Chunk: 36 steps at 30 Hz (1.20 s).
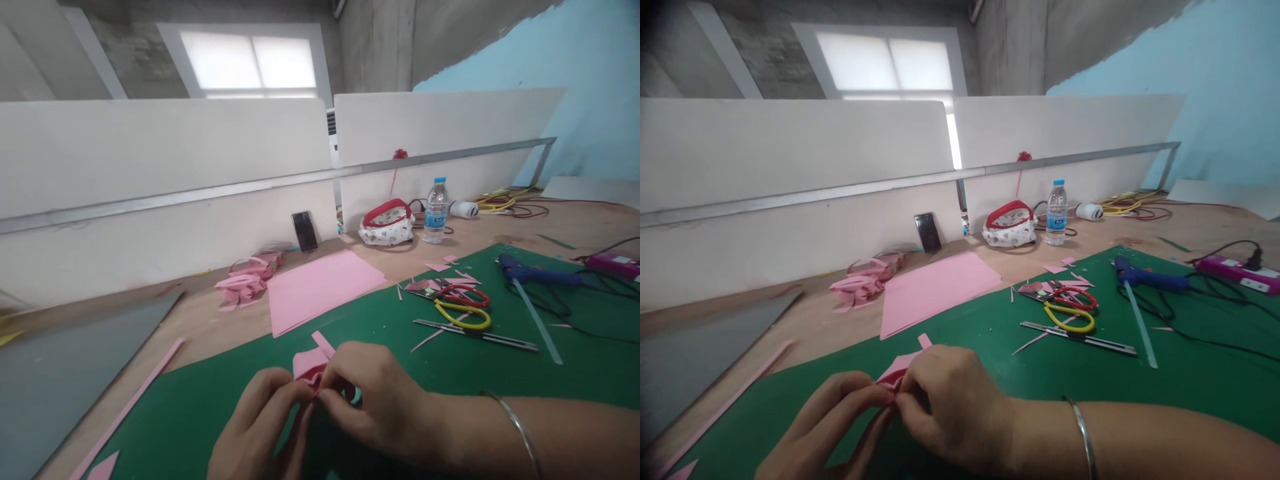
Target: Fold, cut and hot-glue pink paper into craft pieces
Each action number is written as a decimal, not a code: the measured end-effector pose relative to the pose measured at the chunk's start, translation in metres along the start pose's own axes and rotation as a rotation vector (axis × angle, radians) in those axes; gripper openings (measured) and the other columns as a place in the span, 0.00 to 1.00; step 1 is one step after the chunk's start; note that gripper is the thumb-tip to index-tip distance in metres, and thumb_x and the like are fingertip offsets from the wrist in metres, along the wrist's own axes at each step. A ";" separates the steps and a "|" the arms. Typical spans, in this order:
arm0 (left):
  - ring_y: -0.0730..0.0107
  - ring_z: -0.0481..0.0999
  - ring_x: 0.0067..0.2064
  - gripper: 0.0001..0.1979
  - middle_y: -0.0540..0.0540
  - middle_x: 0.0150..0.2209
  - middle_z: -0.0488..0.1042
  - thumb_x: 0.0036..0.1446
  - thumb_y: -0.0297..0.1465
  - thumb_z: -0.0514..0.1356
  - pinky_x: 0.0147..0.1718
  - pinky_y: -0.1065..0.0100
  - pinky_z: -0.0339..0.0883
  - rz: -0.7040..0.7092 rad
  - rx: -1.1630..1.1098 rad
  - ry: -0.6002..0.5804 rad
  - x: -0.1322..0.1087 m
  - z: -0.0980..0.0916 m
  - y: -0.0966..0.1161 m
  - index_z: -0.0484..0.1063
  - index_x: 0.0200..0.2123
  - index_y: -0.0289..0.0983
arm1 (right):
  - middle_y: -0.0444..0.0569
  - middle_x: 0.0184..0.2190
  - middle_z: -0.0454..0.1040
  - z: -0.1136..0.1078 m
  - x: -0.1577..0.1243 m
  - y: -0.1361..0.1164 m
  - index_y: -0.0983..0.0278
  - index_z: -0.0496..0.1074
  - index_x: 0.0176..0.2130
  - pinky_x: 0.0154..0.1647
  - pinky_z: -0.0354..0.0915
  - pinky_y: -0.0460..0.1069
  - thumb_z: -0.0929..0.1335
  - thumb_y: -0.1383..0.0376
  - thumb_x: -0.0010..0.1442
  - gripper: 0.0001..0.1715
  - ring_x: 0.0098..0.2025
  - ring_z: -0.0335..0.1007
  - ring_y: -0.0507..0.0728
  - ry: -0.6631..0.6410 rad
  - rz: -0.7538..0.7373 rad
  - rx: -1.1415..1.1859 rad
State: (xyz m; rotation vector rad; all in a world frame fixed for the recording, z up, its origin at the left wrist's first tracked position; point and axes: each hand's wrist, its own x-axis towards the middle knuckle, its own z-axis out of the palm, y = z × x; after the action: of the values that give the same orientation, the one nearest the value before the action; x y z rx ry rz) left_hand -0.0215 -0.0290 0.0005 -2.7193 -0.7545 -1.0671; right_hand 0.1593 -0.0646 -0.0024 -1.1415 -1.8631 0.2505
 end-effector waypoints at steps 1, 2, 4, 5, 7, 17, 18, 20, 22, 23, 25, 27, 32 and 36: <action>0.79 0.74 0.33 0.04 0.49 0.34 0.67 0.58 0.25 0.56 0.33 0.81 0.66 0.002 -0.001 0.010 0.001 0.000 0.000 0.68 0.37 0.39 | 0.43 0.24 0.71 0.000 0.000 0.000 0.65 0.69 0.27 0.29 0.55 0.43 0.67 0.70 0.53 0.03 0.27 0.64 0.49 0.002 0.000 -0.014; 0.79 0.74 0.33 0.04 0.49 0.34 0.67 0.58 0.25 0.56 0.33 0.81 0.66 0.004 -0.002 0.019 0.001 0.000 0.001 0.68 0.37 0.39 | 0.43 0.24 0.71 0.000 0.000 -0.001 0.65 0.68 0.27 0.29 0.55 0.44 0.67 0.70 0.53 0.04 0.27 0.63 0.49 0.007 -0.005 -0.032; 0.80 0.73 0.33 0.05 0.49 0.33 0.67 0.59 0.24 0.55 0.33 0.82 0.65 0.016 -0.003 0.034 0.001 0.001 0.001 0.68 0.36 0.38 | 0.43 0.23 0.71 0.000 0.000 -0.001 0.65 0.68 0.27 0.28 0.54 0.45 0.67 0.69 0.53 0.04 0.26 0.62 0.49 0.027 -0.025 -0.080; 0.80 0.73 0.33 0.05 0.49 0.33 0.67 0.59 0.24 0.55 0.33 0.82 0.65 0.020 0.000 0.037 0.001 0.001 0.002 0.68 0.36 0.38 | 0.43 0.23 0.71 0.000 0.000 -0.001 0.65 0.68 0.27 0.28 0.53 0.45 0.67 0.69 0.53 0.04 0.26 0.62 0.50 0.037 -0.041 -0.101; 0.80 0.73 0.32 0.05 0.49 0.33 0.67 0.59 0.24 0.54 0.33 0.82 0.65 0.032 0.015 0.048 0.001 0.000 0.002 0.69 0.36 0.38 | 0.44 0.23 0.71 0.000 0.000 -0.002 0.65 0.67 0.27 0.28 0.52 0.46 0.66 0.69 0.53 0.03 0.26 0.62 0.50 0.050 -0.069 -0.131; 0.79 0.73 0.30 0.06 0.50 0.31 0.68 0.61 0.24 0.53 0.31 0.81 0.66 0.036 0.021 0.044 0.005 -0.003 0.004 0.68 0.35 0.39 | 0.42 0.25 0.68 -0.005 0.001 -0.008 0.63 0.63 0.29 0.29 0.52 0.46 0.66 0.67 0.54 0.04 0.27 0.60 0.50 -0.024 0.087 -0.091; 0.79 0.73 0.31 0.06 0.50 0.31 0.68 0.61 0.24 0.53 0.32 0.81 0.66 0.033 0.013 0.045 0.005 -0.003 0.005 0.68 0.35 0.39 | 0.41 0.24 0.68 -0.003 0.001 -0.007 0.63 0.62 0.28 0.29 0.51 0.46 0.66 0.67 0.53 0.05 0.26 0.59 0.50 -0.017 0.121 -0.084; 0.79 0.73 0.31 0.06 0.50 0.32 0.68 0.61 0.24 0.53 0.32 0.81 0.66 0.025 0.008 0.043 0.004 -0.002 0.006 0.68 0.36 0.38 | 0.40 0.24 0.67 -0.001 0.000 -0.007 0.62 0.61 0.28 0.27 0.51 0.45 0.66 0.67 0.52 0.06 0.25 0.58 0.49 -0.022 0.178 -0.050; 0.80 0.73 0.31 0.06 0.50 0.32 0.68 0.61 0.24 0.53 0.33 0.81 0.66 0.023 0.019 0.036 0.003 -0.001 0.006 0.68 0.35 0.39 | 0.39 0.23 0.66 0.000 0.000 -0.006 0.62 0.60 0.27 0.25 0.50 0.45 0.65 0.67 0.53 0.06 0.25 0.57 0.49 -0.040 0.212 -0.004; 0.80 0.73 0.31 0.06 0.50 0.32 0.68 0.61 0.24 0.53 0.33 0.82 0.66 0.022 0.026 0.038 0.002 0.000 0.006 0.68 0.35 0.39 | 0.39 0.23 0.65 0.000 0.000 -0.005 0.62 0.60 0.27 0.25 0.50 0.45 0.65 0.67 0.53 0.07 0.24 0.57 0.49 -0.045 0.225 0.016; 0.79 0.74 0.32 0.06 0.50 0.32 0.69 0.61 0.24 0.53 0.33 0.81 0.66 0.016 0.026 0.039 0.001 0.000 0.006 0.68 0.35 0.39 | 0.39 0.23 0.65 0.000 0.001 -0.005 0.62 0.60 0.27 0.25 0.50 0.44 0.65 0.67 0.52 0.07 0.24 0.57 0.49 -0.049 0.250 0.041; 0.79 0.74 0.32 0.06 0.50 0.33 0.69 0.61 0.24 0.53 0.33 0.81 0.67 0.001 0.012 0.029 0.001 0.001 0.005 0.68 0.36 0.39 | 0.39 0.22 0.64 0.000 0.001 -0.006 0.62 0.60 0.26 0.24 0.50 0.44 0.65 0.68 0.51 0.07 0.24 0.57 0.49 -0.056 0.286 0.065; 0.78 0.75 0.32 0.08 0.49 0.33 0.70 0.61 0.26 0.52 0.29 0.81 0.67 -0.009 -0.002 0.013 0.000 0.002 0.006 0.69 0.37 0.41 | 0.38 0.19 0.62 0.000 0.007 -0.011 0.62 0.59 0.25 0.22 0.51 0.44 0.65 0.70 0.48 0.07 0.22 0.56 0.48 -0.074 0.474 0.191; 0.77 0.74 0.32 0.07 0.49 0.33 0.70 0.59 0.24 0.53 0.31 0.80 0.68 0.011 -0.004 0.016 0.003 0.003 0.009 0.69 0.38 0.40 | 0.36 0.18 0.59 0.001 0.013 -0.013 0.62 0.59 0.24 0.21 0.51 0.43 0.66 0.74 0.44 0.11 0.21 0.54 0.47 -0.064 0.673 0.318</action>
State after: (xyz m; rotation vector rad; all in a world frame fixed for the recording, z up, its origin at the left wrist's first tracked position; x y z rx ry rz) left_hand -0.0139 -0.0347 0.0009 -2.7116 -0.7346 -1.0881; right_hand 0.1488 -0.0610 0.0125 -1.5044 -1.3652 0.9337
